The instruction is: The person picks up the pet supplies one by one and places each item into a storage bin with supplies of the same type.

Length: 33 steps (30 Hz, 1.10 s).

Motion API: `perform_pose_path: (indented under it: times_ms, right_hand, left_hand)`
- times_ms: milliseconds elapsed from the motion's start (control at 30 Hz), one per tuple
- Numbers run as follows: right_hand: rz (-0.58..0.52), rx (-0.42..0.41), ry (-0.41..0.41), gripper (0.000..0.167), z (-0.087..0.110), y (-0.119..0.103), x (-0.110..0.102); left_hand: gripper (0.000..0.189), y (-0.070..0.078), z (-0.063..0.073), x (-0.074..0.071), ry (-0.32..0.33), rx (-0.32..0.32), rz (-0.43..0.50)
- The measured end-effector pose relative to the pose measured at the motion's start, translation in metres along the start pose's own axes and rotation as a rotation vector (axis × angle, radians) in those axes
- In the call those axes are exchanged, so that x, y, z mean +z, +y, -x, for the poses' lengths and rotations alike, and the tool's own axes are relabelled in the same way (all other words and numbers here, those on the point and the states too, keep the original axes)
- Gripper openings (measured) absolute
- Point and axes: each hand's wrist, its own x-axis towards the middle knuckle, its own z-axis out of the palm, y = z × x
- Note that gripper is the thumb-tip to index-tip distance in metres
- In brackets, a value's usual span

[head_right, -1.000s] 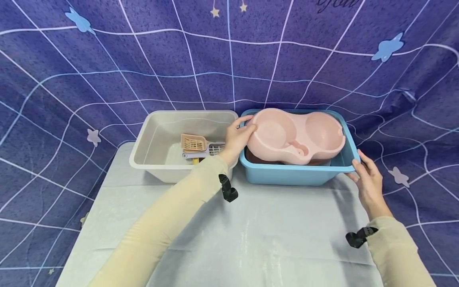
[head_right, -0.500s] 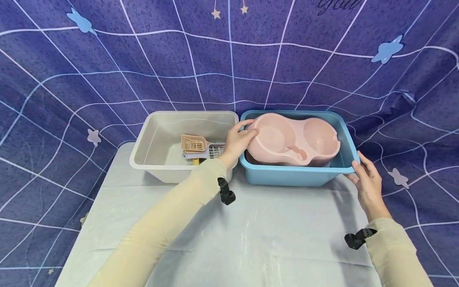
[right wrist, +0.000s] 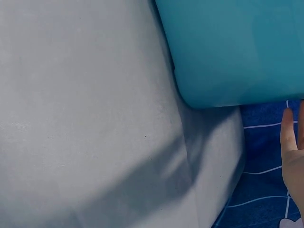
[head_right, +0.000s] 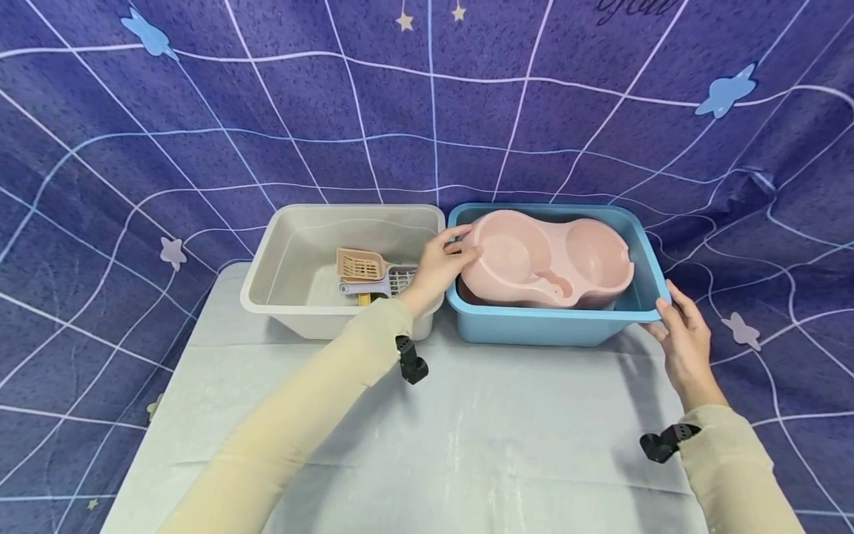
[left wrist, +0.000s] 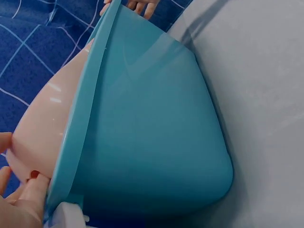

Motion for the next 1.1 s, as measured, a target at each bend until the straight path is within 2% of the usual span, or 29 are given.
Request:
perform_pose_path:
  times_ms: [100,200,433,600,833,933,1100]
  right_hand:
    - [-0.01,-0.003,0.007,0.039,0.0,0.0,-0.001]
    - [-0.012,-0.005,0.016,0.039,0.002,0.001,-0.003]
    - [0.02,-0.007,0.024,0.04,0.001,0.001,-0.002]
    - [-0.008,-0.016,0.013,0.039,0.0,0.002,0.001]
    - [0.032,-0.022,0.033,0.041,0.001,0.004,0.003]
    - [0.06,-0.031,0.092,0.041,0.002,0.004,0.006]
    - [0.139,-0.069,0.321,0.034,0.004,0.005,0.016]
  left_hand:
    - [0.048,0.001,0.003,-0.005,-0.057,0.008,0.003]
    - [0.049,0.002,0.006,-0.012,-0.085,0.01,-0.001]
    - [0.048,0.005,0.008,-0.033,-0.072,0.032,-0.04]
    - [0.043,0.008,0.012,-0.046,-0.056,0.055,-0.076]
    - [0.039,0.01,0.024,-0.06,-0.09,0.134,-0.051]
    - [0.036,0.012,0.032,-0.064,-0.098,0.162,-0.036]
    - [0.032,0.013,0.05,-0.071,-0.12,0.165,-0.059]
